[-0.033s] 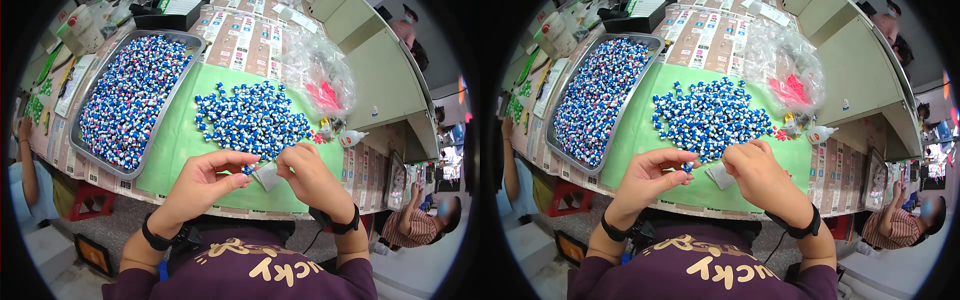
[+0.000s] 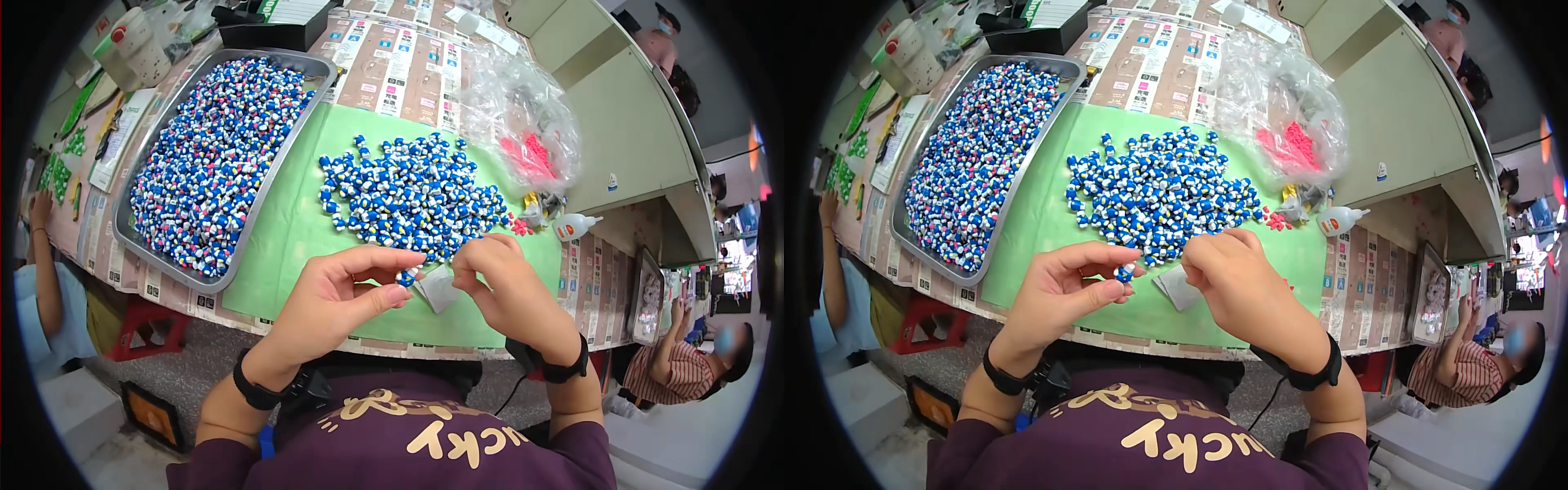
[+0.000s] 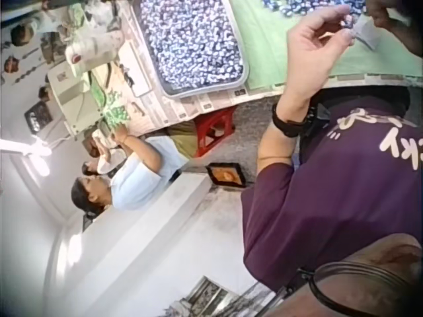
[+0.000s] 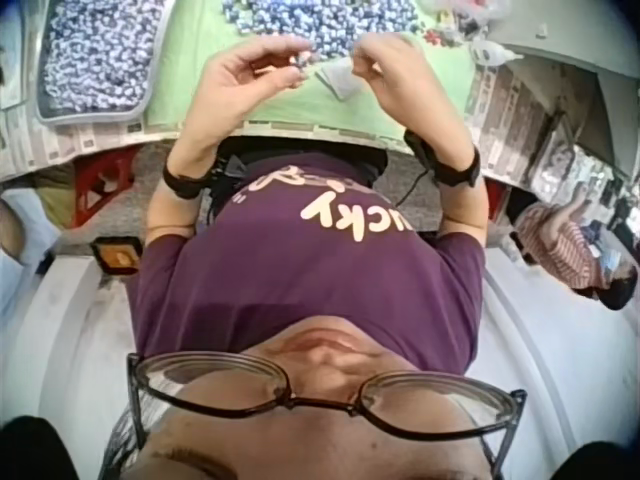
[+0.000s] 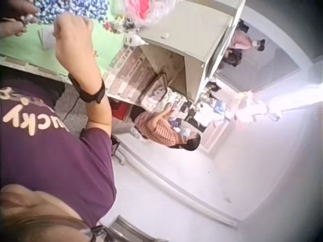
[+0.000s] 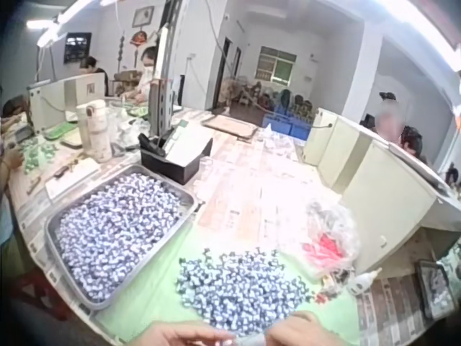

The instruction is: The person assembles small blue and white capsule-shaped candies by inserting a pink piece into each one. They pick up a capsule from a pile, insert the pink piece, and place the assembled candy into a metal tray. The process is repeated continuously throughout the video.

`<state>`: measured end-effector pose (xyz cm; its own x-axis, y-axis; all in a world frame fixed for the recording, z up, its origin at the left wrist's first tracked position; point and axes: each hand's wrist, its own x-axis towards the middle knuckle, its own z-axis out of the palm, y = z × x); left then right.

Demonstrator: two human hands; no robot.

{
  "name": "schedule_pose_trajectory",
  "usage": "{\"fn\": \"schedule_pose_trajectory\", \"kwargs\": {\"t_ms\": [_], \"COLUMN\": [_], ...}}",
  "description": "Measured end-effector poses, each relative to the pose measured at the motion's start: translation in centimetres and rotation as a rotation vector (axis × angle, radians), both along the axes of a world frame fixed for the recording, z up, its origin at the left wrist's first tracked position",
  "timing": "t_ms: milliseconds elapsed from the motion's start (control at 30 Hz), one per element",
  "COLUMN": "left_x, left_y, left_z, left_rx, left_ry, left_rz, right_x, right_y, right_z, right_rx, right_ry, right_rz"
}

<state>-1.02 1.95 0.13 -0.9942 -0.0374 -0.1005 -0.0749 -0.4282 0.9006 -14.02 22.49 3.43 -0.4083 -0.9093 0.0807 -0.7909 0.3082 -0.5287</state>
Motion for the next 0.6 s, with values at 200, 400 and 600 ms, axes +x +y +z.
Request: {"fn": "schedule_pose_trajectory", "kwargs": {"t_ms": [200,400,600], "left_x": [0.0,-0.2,-0.1], "left_y": [0.9,2.1,3.0], "left_z": [-0.3,1.1,1.3], "left_rx": [0.040,-0.079,-0.264], "left_ry": [0.066,0.146,0.259], "left_rz": [0.066,0.099,0.224], "right_x": [1.4,3.0,3.5], "right_y": [-0.2,-1.0,-1.3], "right_z": [2.6,2.6,1.9], "right_rx": [-0.307,-0.515,-0.545], "right_ry": [-0.513,-0.582,-0.477], "right_rz": [-0.150,-0.201,-0.209]}}
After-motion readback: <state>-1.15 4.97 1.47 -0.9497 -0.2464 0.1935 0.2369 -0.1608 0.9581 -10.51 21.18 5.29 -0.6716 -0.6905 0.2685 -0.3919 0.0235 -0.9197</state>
